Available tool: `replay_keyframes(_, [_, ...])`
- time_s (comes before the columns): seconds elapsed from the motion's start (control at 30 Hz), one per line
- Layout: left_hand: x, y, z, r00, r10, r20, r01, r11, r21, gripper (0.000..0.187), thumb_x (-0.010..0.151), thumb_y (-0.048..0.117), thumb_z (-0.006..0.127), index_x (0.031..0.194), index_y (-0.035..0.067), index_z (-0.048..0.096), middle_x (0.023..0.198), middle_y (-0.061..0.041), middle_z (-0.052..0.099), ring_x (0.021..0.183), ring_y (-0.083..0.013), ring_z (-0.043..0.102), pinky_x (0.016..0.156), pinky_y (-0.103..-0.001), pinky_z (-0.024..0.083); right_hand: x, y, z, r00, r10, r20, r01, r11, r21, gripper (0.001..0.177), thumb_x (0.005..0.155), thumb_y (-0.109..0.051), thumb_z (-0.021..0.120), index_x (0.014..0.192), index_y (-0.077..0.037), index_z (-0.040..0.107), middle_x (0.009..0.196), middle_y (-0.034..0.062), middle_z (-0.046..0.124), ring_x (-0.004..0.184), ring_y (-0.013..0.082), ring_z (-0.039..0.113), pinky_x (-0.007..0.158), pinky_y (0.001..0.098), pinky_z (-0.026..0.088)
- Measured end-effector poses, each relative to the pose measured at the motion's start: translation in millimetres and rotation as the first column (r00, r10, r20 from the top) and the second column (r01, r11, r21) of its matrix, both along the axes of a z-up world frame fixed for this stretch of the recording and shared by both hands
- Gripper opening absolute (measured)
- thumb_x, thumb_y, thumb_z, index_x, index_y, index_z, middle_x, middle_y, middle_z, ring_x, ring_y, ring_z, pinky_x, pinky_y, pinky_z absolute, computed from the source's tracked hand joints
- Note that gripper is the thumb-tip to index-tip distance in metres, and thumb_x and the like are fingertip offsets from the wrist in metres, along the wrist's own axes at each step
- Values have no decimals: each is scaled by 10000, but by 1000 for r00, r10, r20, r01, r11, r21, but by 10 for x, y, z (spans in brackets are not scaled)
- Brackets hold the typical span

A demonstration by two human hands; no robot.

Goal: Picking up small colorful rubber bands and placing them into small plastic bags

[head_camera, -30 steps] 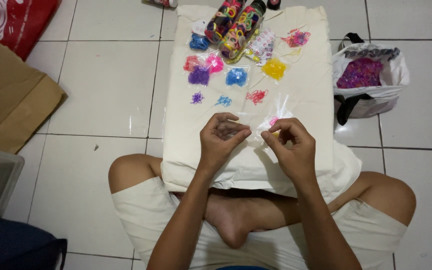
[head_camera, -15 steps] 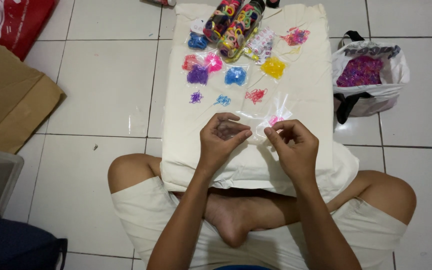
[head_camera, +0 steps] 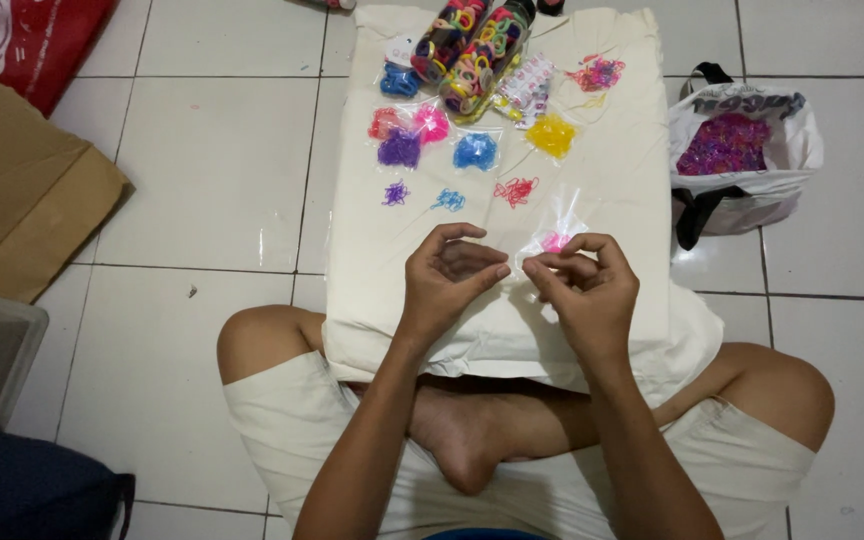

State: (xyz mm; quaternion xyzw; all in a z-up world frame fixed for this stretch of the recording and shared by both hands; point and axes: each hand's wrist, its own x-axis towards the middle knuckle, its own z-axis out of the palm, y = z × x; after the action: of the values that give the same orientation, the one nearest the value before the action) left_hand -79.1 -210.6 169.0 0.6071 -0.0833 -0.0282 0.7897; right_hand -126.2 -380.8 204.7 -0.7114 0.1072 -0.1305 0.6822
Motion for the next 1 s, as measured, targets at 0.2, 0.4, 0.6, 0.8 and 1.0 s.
replay_keyframes(0.2, [-1,34,27,996,-91,11,91,996,8,533,761,7,901,1211,5,615,961,-220,765,869,-233,773,827,-322,639,24,-27,-63,992,127,21,-124,986,-109,150,872,-30,825,986,-10,730,848,182,788,527,148,671,497,231,503])
replay_keyframes(0.4, [0,67,101,970,-234,72,237,971,-26,393,842,92,849,1192,4,691,1050,-216,769,971,-270,763,884,-392,624,13,-150,-92,952,303,43,-297,949,-102,102,947,-42,713,1011,10,773,791,185,788,533,190,706,536,287,552])
replay_keyframes(0.6, [101,156,73,871,-486,72,491,864,-111,513,1012,351,664,1404,26,604,1340,-145,688,1160,-199,685,901,-325,615,4,-239,44,879,476,-24,-477,878,-29,288,1039,-124,542,1164,26,753,996,194,785,664,196,733,611,284,537])
replay_keyframes(0.8, [142,218,45,812,-582,31,575,790,-212,561,1073,408,519,1400,-44,575,1388,-196,647,1194,-275,678,726,-315,644,-5,-260,-108,849,527,-49,-529,848,-48,340,1063,-154,497,1249,12,728,1005,170,783,708,217,737,661,302,512])
replay_keyframes(1.0, [144,196,-132,796,-605,-14,564,751,-344,555,1107,386,406,1405,-62,543,1376,-199,646,1137,-304,708,746,-337,651,-12,-299,-140,825,562,-61,-560,827,49,421,1083,-232,433,1226,28,731,729,194,758,548,223,676,608,322,515])
